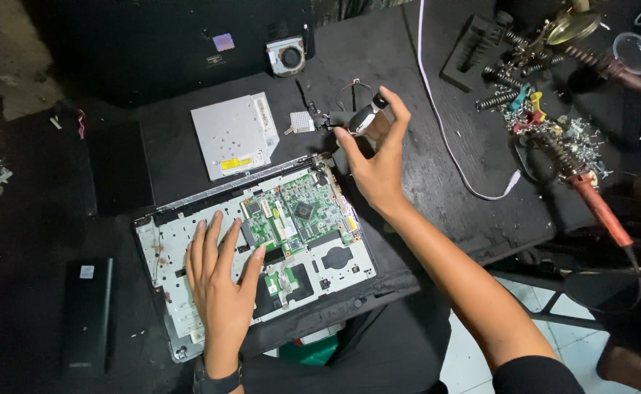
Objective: The person cleans the internal components of a disassembled electronic device using a brush and a small air blower. They brush dust from the circuit board and casing, then use the blower to remove debris from various areas.
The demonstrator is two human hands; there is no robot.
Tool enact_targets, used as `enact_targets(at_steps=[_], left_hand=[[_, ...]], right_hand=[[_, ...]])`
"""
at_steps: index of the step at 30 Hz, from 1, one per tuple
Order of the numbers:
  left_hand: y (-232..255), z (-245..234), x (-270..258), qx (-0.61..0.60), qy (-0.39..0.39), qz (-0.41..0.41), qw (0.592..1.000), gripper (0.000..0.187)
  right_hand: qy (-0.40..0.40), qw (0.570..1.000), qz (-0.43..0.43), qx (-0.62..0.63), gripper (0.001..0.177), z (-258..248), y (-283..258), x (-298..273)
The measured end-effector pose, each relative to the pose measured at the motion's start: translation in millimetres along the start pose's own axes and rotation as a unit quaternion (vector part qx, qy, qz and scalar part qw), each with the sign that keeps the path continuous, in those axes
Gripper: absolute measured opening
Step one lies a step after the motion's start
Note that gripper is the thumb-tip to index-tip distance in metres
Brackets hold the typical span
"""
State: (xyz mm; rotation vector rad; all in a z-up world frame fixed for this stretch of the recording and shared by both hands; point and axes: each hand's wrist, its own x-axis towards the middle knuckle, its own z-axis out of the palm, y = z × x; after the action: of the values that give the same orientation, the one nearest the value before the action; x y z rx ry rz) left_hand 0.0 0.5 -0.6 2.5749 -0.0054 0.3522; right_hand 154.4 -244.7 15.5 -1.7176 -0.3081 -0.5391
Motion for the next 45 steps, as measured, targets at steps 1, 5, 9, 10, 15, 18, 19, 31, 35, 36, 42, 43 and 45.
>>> enact_targets(at_steps=[1,5,9,10,15,18,19,31,35,36,42,43,45], left_hand=[[0,0,0,0.0,0.0,0.0,1.0,0.053],[-1,1,0,0.001,-0.004,-0.001,1.0,0.053],[0,0,-1,-0.002,-0.001,0.0,1.0,0.053],[0,0,0,-0.002,-0.001,0.0,1.0,0.053],[1,-1,0,-0.005,-0.005,-0.004,1.0,0.053],[-1,1,-1,0.001,-0.004,0.0,1.0,0.054],[-1,1,0,0.001,-0.004,0.0,1.0,0.054],[0,0,0,-0.008,0.002,-0.002,1.0,0.062],[13,-16,5,-0.149,0.041,-0.041,0.987,0.047],[18,-22,5,-0.212,0.069,-0.06,0.973,0.037],[27,-30,-4,-0.2,0.124,-0.071,0.969,0.027],[30,-28,-7,-0.199,0.126,-0.072,0.969,0.027],[34,-24,-13,-0.233,0.145,-0.08,0.958,0.017]], right_hand=[[0.0,1.0,0.0,0.0,0.069,0,0,0],[-0.005,1.0,-0.002,0.005,0.07,0,0,0],[-0.012,1.0,-0.01,-0.004,0.069,1,1,1],[-0.012,1.0,-0.01,-0.004,0.069,1,2,1],[-0.019,1.0,-0.005,0.003,0.068,1,-1,1],[-0.011,1.0,-0.001,-0.001,0.069,1,-2,1],[-0.011,1.0,-0.001,-0.001,0.069,1,-2,1],[-0.003,0.998,0.012,0.057,0.075,-1,1,2],[0.014,0.985,0.071,0.159,0.075,-6,-7,3],[0.025,0.977,0.104,0.182,0.072,-7,-12,2],[0.002,0.908,0.264,0.324,0.079,-22,-35,-15],[0.0,0.908,0.265,0.325,0.079,-24,-42,-19],[-0.03,0.889,0.277,0.364,0.074,-28,-54,-27]])
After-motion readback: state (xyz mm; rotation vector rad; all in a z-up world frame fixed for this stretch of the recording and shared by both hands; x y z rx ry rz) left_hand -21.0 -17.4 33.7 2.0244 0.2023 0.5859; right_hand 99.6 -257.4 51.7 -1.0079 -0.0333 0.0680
